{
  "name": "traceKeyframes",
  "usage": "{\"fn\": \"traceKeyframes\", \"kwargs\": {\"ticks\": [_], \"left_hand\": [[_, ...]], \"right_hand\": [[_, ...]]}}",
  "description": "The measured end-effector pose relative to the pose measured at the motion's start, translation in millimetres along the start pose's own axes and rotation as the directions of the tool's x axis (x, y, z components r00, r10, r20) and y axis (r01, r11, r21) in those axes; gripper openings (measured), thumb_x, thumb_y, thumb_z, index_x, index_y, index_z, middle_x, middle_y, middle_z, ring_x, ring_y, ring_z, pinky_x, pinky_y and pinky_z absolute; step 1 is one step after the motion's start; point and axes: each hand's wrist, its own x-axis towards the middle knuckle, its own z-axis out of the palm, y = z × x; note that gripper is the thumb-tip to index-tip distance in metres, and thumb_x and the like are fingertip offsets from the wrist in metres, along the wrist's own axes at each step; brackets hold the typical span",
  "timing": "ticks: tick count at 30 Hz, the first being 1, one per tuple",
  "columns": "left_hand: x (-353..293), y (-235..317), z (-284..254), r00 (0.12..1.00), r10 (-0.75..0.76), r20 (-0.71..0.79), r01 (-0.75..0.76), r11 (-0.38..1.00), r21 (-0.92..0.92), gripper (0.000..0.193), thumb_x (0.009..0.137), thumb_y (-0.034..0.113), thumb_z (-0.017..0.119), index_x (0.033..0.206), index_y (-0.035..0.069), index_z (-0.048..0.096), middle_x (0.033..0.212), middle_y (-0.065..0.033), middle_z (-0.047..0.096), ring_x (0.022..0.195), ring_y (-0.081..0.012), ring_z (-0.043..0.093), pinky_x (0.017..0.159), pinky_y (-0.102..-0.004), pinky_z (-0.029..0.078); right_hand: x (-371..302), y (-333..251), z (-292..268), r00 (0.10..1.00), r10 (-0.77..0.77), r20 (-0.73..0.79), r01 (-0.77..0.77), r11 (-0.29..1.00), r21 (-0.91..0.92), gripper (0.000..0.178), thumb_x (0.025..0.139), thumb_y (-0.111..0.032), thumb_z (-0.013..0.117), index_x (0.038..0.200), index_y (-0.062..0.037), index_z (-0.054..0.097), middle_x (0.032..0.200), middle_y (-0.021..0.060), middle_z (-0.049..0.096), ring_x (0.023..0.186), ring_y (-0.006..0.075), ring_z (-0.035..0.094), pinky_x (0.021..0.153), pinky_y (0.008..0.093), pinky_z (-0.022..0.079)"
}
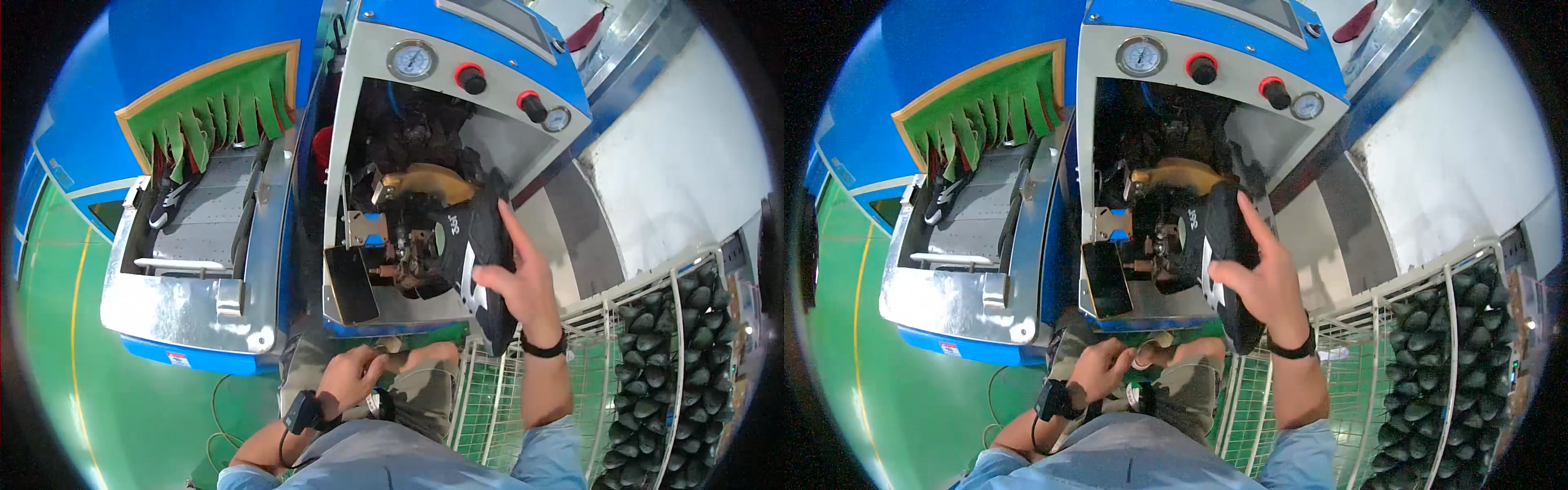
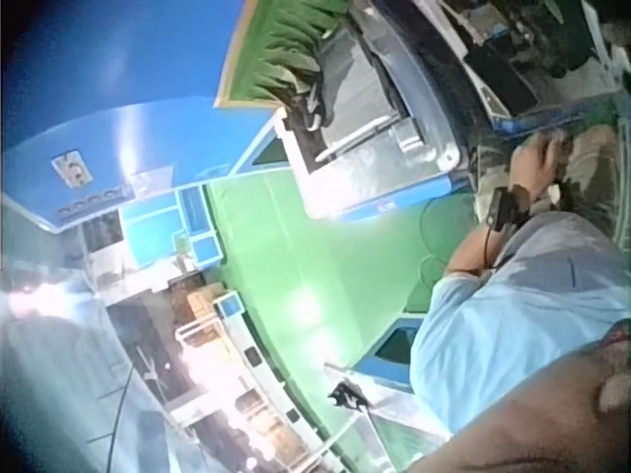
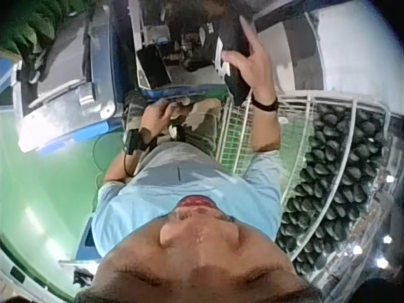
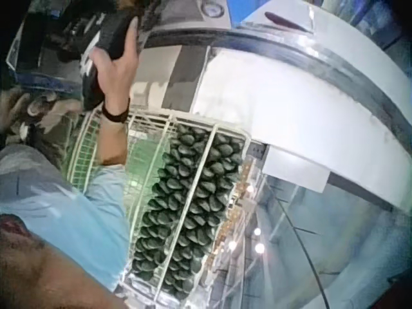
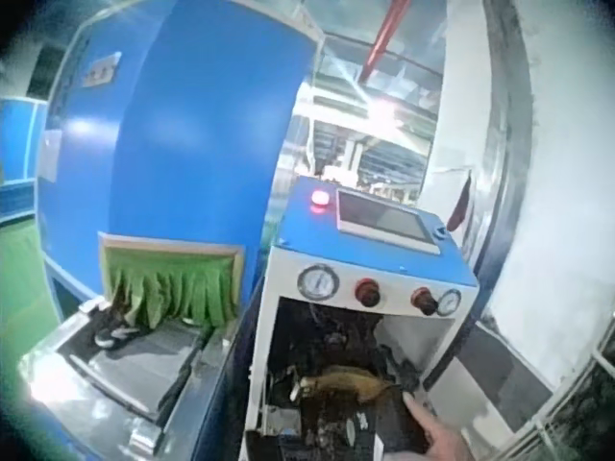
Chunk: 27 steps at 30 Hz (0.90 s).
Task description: The person is operating machines to last or shape shoes by inserting shoe lasts into the shoes and placing them into the machines.
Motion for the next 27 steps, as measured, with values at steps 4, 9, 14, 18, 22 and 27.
{"fn": "traceKeyframes", "kwargs": {"ticks": [4, 9, 14, 18, 22, 27], "left_hand": [[-0.5, -28.0, 11.6, 0.993, -0.060, 0.103, 0.063, 0.997, -0.031, 0.031, 0.096, 0.030, 0.061, 0.096, 0.000, 0.068, 0.084, -0.0244, 0.067, 0.079, -0.0409, 0.067, 0.069, -0.0451, 0.052], [-2.7, -56.1, 15.2, 0.959, -0.060, 0.276, 0.053, 0.998, 0.033, 0.034, 0.097, 0.033, 0.060, 0.098, 0.001, 0.069, 0.083, -0.0236, 0.068, 0.080, -0.0411, 0.069, 0.072, -0.0477, 0.053], [4.0, -63.6, 3.3, 0.945, -0.031, 0.325, 0.015, 0.999, 0.051, 0.034, 0.097, 0.033, 0.059, 0.099, 0.001, 0.069, 0.084, -0.0232, 0.069, 0.080, -0.0410, 0.069, 0.071, -0.0475, 0.053], [12.7, -40.2, 1.1, 0.970, -0.118, 0.214, 0.130, 0.991, -0.042, 0.028, 0.096, 0.027, 0.060, 0.095, -0.001, 0.068, 0.081, -0.0245, 0.068, 0.076, -0.0399, 0.070, 0.070, -0.0454, 0.054], [11.5, -54.8, 9.4, 0.982, -0.077, 0.171, 0.062, 0.994, 0.093, 0.027, 0.098, 0.024, 0.059, 0.092, -0.001, 0.068, 0.078, -0.0181, 0.070, 0.072, -0.0319, 0.072, 0.066, -0.0393, 0.053], [6.0, -61.1, 38.2, 0.990, -0.001, 0.143, -0.023, 0.986, 0.166, 0.040, 0.101, 0.036, 0.057, 0.090, -0.001, 0.068, 0.074, -0.0153, 0.069, 0.073, -0.0268, 0.070, 0.067, -0.0380, 0.052]], "right_hand": [[52.5, -3.7, 12.0, 0.992, 0.094, 0.080, -0.060, 0.934, -0.353, 0.087, 0.072, -0.015, 0.074, 0.151, -0.0036, 0.041, 0.115, 0.0221, 0.069, 0.106, 0.0241, 0.067, 0.094, 0.0320, 0.049], [80.2, 10.5, 37.3, 0.935, 0.264, 0.238, 0.045, 0.576, -0.816, 0.093, 0.079, -0.038, 0.066, 0.157, -0.0104, 0.026, 0.113, 0.0372, 0.059, 0.104, 0.0542, 0.060, 0.094, 0.0502, 0.050], [78.4, 24.3, 52.1, 0.972, 0.196, 0.129, -0.005, 0.566, -0.824, 0.097, 0.083, -0.042, 0.064, 0.159, -0.0089, 0.014, 0.117, 0.0428, 0.052, 0.100, 0.0576, 0.059, 0.089, 0.0558, 0.050], [72.2, 33.2, 45.7, 0.994, 0.107, 0.019, -0.042, 0.538, -0.842, 0.090, 0.081, -0.040, 0.067, 0.155, -0.0134, 0.022, 0.112, 0.0377, 0.057, 0.093, 0.0543, 0.062, 0.084, 0.0587, 0.052], [65.9, 32.7, 48.7, 0.999, -0.042, -0.007, 0.018, 0.582, -0.813, 0.085, 0.079, -0.035, 0.067, 0.151, -0.0073, 0.032, 0.104, 0.0350, 0.061, 0.078, 0.0485, 0.067, 0.069, 0.0552, 0.056], [33.2, 42.9, 40.4, 0.977, -0.190, -0.098, 0.056, 0.670, -0.741, 0.088, 0.075, -0.031, 0.071, 0.152, -0.0084, 0.034, 0.106, 0.0295, 0.058, 0.075, 0.0392, 0.067, 0.065, 0.0496, 0.055]]}}
